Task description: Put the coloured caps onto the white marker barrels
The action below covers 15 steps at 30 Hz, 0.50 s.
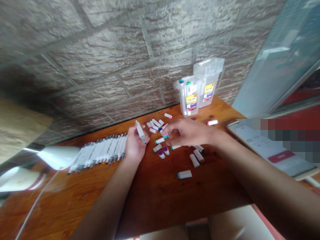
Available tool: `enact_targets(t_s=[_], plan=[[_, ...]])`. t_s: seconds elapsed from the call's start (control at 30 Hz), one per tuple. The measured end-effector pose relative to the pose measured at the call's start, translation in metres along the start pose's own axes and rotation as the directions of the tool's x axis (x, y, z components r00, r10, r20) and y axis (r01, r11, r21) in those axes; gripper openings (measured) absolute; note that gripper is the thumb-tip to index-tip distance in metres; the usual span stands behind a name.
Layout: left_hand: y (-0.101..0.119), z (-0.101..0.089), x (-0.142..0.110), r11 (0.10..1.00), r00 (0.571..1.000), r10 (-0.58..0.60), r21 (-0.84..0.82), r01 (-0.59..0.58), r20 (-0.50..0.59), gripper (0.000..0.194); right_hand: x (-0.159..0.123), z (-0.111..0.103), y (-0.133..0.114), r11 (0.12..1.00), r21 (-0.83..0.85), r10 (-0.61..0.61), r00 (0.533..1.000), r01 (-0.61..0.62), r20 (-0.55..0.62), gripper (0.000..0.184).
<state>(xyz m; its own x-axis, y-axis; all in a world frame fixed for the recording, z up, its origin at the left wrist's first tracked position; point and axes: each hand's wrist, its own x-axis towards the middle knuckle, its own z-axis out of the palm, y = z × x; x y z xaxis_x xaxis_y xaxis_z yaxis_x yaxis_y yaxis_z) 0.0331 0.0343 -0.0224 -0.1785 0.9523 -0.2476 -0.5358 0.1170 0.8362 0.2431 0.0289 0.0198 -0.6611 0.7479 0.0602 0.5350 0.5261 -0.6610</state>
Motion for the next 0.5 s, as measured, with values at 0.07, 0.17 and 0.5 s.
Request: enact_targets(t_s=[0.07, 0.17, 0.5], plan=[[0.000, 0.000, 0.000, 1.000, 1.000, 0.001, 0.003, -0.001, -0.005, 0.021, 0.003, -0.001, 0.008, 0.997, -0.048, 0.049, 0.982, -0.059, -0.183, 0.024], [-0.001, 0.001, -0.001, 1.000, 1.000, 0.002, -0.005, -0.002, -0.018, 0.016, 0.011, 0.010, 0.020, 0.966, -0.209, 0.062, 0.920, -0.153, -0.388, 0.028], [0.000, -0.001, -0.002, 1.000, 1.000, -0.008, -0.020, 0.008, -0.012, 0.015, 0.031, 0.039, 0.023, 0.876, -0.415, 0.161, 0.961, -0.245, -0.225, 0.037]])
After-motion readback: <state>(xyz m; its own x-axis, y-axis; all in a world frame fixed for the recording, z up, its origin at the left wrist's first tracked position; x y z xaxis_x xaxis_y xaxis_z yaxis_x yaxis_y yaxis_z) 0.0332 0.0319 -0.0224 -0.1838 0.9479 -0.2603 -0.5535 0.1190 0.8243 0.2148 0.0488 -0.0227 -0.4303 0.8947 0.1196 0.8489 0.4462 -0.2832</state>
